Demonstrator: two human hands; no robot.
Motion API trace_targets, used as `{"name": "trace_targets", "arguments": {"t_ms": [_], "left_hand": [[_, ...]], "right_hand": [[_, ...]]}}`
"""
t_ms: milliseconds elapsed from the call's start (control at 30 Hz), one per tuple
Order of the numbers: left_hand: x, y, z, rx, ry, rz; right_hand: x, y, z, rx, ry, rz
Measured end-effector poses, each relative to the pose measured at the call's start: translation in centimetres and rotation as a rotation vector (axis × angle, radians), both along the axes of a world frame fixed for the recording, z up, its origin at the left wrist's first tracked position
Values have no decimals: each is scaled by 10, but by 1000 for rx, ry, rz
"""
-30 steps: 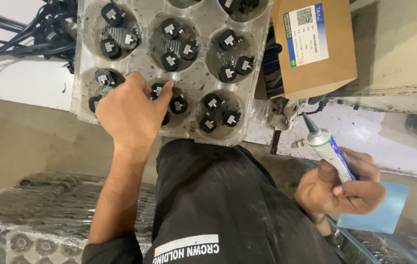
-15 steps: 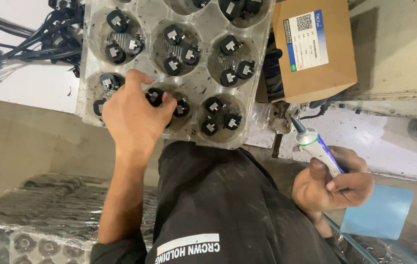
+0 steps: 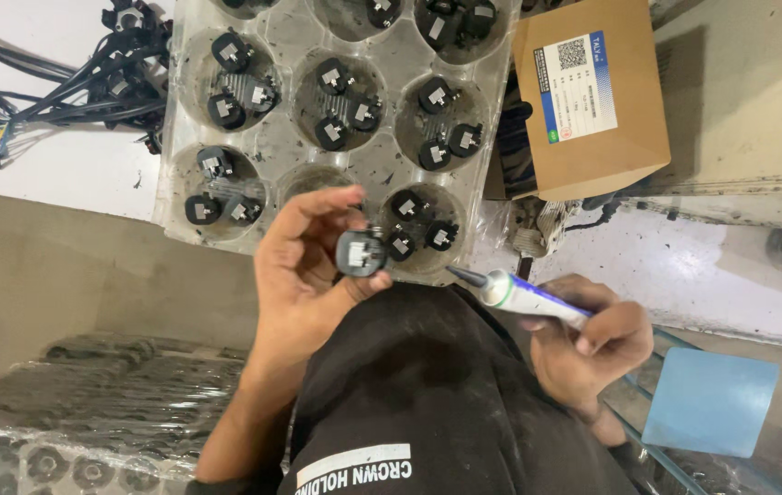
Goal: The person picks black electrical plug connectors one at a time from a plastic tray and squeezes a bead of adhesive from a tube onto each connector, then places the treated connector back into the tray. Around 00:30 they wipe the adhesive tube nozzle with a cloth before resuming application.
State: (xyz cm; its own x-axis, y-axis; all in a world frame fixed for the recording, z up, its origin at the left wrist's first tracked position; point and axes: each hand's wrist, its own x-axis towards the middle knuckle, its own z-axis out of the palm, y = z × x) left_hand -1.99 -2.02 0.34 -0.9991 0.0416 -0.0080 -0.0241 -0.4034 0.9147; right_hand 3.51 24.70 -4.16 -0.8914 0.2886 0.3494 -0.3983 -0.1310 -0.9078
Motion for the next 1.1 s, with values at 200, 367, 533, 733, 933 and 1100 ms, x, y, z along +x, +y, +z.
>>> {"name": "trace_targets", "arguments": {"t_ms": [200,367,533,733,933,1100], "left_hand": [[4,15,-24,180,-112,-120],[11,17,-15,48,-1,-60],[12,18,-2,-127,-56,-32],[14,19,6,-268,21,-8],[14,19,8,-236,-37,-65],[15,21,4,-192,-72,-77]], "right_hand": [[0,-5,19,577,113,-66],[-4,-2,28,673,163,-27],[-6,-6,32,736,263,-55],[-15,-3,37,762,380,-1],[-15,-2,37,789,414,-50],[-11,-6,38,798,389,-76]]}}
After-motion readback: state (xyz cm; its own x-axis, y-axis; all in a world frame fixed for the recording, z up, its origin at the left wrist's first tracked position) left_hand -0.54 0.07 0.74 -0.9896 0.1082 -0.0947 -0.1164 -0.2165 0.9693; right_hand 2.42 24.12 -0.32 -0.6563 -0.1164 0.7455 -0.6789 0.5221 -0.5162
